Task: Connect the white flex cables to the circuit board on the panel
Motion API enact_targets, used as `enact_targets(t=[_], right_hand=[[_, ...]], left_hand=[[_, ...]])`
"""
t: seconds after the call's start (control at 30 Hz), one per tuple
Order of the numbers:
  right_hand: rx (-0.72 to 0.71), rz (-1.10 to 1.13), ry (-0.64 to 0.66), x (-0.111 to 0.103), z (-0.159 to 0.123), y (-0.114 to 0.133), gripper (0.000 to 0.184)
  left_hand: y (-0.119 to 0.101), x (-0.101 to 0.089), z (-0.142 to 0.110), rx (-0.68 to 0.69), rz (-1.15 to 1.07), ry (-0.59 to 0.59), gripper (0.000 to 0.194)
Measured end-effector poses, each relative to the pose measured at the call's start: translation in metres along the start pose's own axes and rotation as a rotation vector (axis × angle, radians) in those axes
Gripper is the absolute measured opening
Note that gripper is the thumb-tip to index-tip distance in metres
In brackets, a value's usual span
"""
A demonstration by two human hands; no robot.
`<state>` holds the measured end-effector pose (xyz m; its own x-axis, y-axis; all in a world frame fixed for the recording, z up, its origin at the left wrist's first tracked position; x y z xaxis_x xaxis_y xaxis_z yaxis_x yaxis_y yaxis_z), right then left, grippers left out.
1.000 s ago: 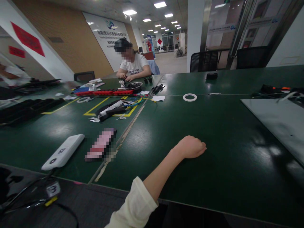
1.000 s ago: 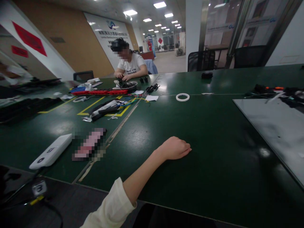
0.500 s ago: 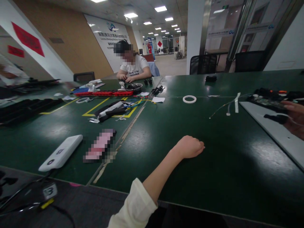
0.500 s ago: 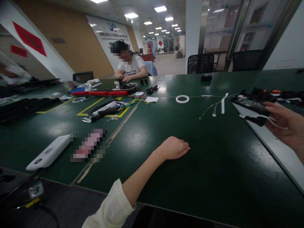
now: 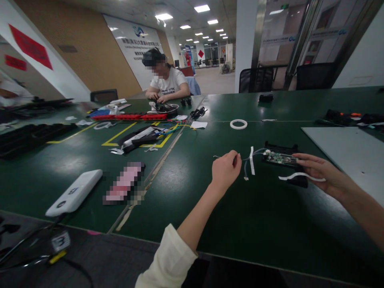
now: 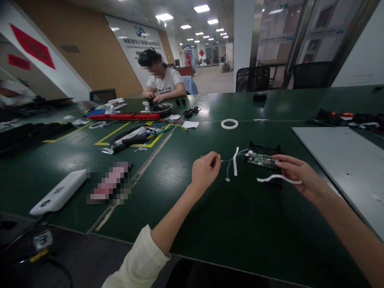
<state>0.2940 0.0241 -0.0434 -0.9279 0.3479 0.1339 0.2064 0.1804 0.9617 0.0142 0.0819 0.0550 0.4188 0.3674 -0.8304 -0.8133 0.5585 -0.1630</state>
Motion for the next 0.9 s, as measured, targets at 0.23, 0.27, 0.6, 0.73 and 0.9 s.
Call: enact_targets(t=[0.23, 0.27, 0.6, 0.73, 0.9], right_hand=[[0.162, 0.189, 0.229, 0.069, -0.003, -0.031, 0.037], [0.164, 0.176, 0.255, 0.078, -0.004, -0.033, 0.037], [0.227, -0.012, 0.474, 0.150, -0.025, -0.051, 0.051], [0.195, 0.008, 0.494, 0.148, -0.025, -0.050, 0.058], [0.155, 0.012, 0.520, 0.130, -0.025, -0.045, 0.060]], left_hand=[[0.018, -0.003, 0.003, -0.109, -0.067, -0.060, 0.014], [0.018, -0.002, 0.003, -0.111, -0.065, -0.059, 0.014], [0.000, 0.031, 0.002, 0.064, 0.036, 0.125, 0.021], [-0.014, 0.049, -0.008, 0.179, 0.048, 0.244, 0.029], [-0.026, 0.065, -0.019, 0.288, 0.080, 0.384, 0.039]])
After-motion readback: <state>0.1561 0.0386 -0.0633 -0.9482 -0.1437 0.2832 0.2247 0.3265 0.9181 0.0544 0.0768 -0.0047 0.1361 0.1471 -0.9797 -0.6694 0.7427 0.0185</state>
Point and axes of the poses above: each hand's wrist, its own z-axis towards the middle knuckle, its own x-axis out of the palm, y = z × x, the point moved 10 cm from there along z, towards the middle knuckle, and after that the axes turned 13 degrees about z, right-handed, at the moved point
